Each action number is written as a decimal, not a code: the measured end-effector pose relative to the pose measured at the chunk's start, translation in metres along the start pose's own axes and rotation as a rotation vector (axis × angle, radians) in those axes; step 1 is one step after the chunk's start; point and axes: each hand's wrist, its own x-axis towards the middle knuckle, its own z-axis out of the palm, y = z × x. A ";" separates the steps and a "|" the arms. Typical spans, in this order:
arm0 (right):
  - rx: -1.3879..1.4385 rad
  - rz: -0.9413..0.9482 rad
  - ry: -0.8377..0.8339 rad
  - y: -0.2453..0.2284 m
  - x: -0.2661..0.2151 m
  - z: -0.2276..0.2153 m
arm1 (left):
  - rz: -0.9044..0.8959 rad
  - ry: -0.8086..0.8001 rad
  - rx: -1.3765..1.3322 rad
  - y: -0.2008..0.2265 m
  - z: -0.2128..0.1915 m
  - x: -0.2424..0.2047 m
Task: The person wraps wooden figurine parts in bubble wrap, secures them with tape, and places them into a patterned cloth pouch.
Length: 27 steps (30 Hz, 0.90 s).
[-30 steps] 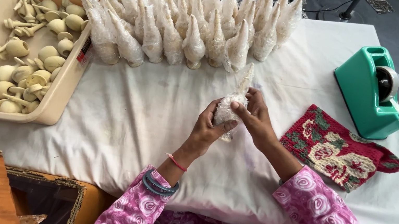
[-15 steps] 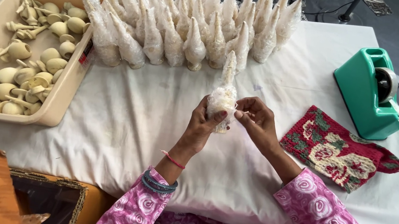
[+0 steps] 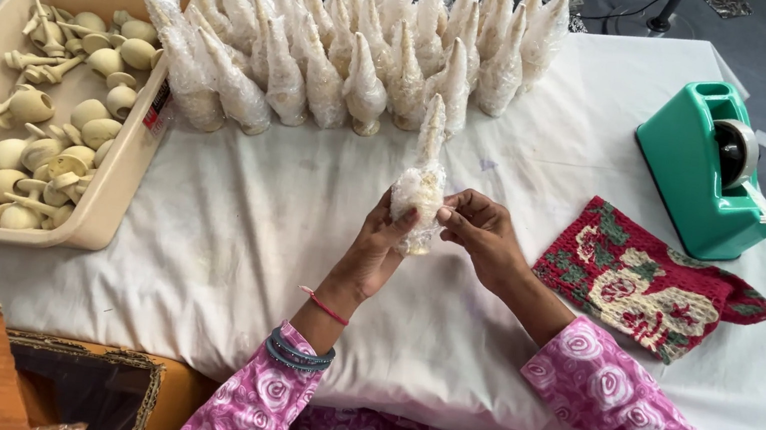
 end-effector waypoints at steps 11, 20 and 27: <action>0.044 -0.089 -0.023 0.007 0.002 0.001 | 0.087 -0.021 0.233 -0.006 -0.004 0.005; -0.233 0.071 0.058 -0.007 0.004 -0.008 | 0.177 0.060 0.373 -0.009 -0.006 0.008; -0.676 -0.064 0.304 -0.080 -0.062 -0.099 | 0.203 0.111 0.376 -0.013 -0.009 0.011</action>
